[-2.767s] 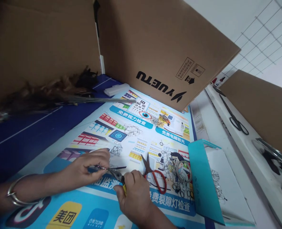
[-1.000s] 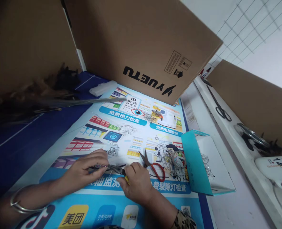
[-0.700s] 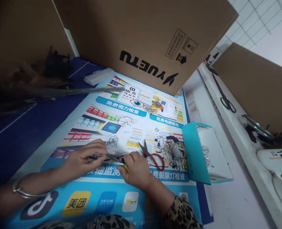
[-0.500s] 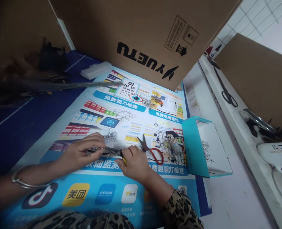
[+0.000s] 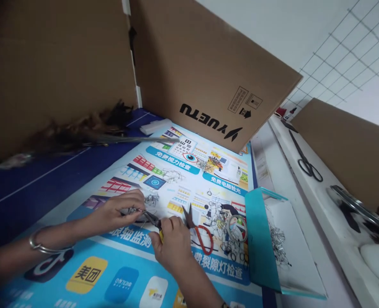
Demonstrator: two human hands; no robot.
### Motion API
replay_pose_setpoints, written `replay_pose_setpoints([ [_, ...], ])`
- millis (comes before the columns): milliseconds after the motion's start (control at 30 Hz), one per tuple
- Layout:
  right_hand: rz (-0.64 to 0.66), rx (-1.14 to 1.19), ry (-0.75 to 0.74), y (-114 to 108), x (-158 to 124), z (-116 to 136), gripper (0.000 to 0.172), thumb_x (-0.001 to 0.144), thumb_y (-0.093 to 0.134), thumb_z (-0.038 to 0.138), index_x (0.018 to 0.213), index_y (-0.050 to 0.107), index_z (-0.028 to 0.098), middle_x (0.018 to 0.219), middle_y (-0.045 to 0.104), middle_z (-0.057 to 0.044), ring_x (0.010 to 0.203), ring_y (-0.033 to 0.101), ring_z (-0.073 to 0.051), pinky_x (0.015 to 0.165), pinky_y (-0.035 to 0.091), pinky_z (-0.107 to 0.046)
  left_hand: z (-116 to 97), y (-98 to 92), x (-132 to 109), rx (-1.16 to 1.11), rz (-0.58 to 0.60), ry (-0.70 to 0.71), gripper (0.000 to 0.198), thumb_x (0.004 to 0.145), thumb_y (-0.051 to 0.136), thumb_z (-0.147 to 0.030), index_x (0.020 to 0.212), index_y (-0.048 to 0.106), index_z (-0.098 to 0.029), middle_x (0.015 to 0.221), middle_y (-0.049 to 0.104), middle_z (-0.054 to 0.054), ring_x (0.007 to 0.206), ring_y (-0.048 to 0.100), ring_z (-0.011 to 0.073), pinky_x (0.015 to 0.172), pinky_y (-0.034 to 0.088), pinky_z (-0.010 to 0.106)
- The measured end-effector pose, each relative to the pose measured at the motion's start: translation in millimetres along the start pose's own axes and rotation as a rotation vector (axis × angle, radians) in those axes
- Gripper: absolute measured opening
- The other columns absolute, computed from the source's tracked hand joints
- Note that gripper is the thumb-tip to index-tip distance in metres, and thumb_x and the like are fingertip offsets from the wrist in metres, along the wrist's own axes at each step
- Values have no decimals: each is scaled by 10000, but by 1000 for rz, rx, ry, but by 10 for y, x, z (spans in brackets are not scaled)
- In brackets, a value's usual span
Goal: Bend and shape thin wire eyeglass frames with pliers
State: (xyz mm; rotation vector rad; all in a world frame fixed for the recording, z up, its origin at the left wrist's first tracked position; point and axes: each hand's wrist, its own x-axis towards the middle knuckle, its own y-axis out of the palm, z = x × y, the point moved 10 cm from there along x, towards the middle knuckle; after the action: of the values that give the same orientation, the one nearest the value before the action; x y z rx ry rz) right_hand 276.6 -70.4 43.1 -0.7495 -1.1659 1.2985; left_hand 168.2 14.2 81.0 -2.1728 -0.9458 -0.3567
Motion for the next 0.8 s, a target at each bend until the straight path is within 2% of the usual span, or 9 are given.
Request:
replay_pose_setpoints([
  [267,-26,52,-12,-27,-7,-9,333,929,383,446,1042,532,171,899,569,-90,846,530,-240,693,446,-340,29,16,-72,-8,-60,-73,130,821,539,-72,860,618,-168,802,600,52,815,560,183,732,467,302],
  [400,10,78,-11,-6,13,6,330,928,389,445,1030,542,172,914,574,-93,859,530,-241,691,442,-333,34,-10,-106,-22,-98,-78,137,816,550,-57,873,609,-167,798,588,52,805,557,186,726,461,310],
  [800,63,104,-41,26,33,64,307,909,435,440,1001,551,171,896,585,-89,845,542,-221,681,418,-296,-2,-64,-173,-61,-59,-8,151,814,546,-54,879,620,-169,788,601,58,816,554,200,726,457,326],
])
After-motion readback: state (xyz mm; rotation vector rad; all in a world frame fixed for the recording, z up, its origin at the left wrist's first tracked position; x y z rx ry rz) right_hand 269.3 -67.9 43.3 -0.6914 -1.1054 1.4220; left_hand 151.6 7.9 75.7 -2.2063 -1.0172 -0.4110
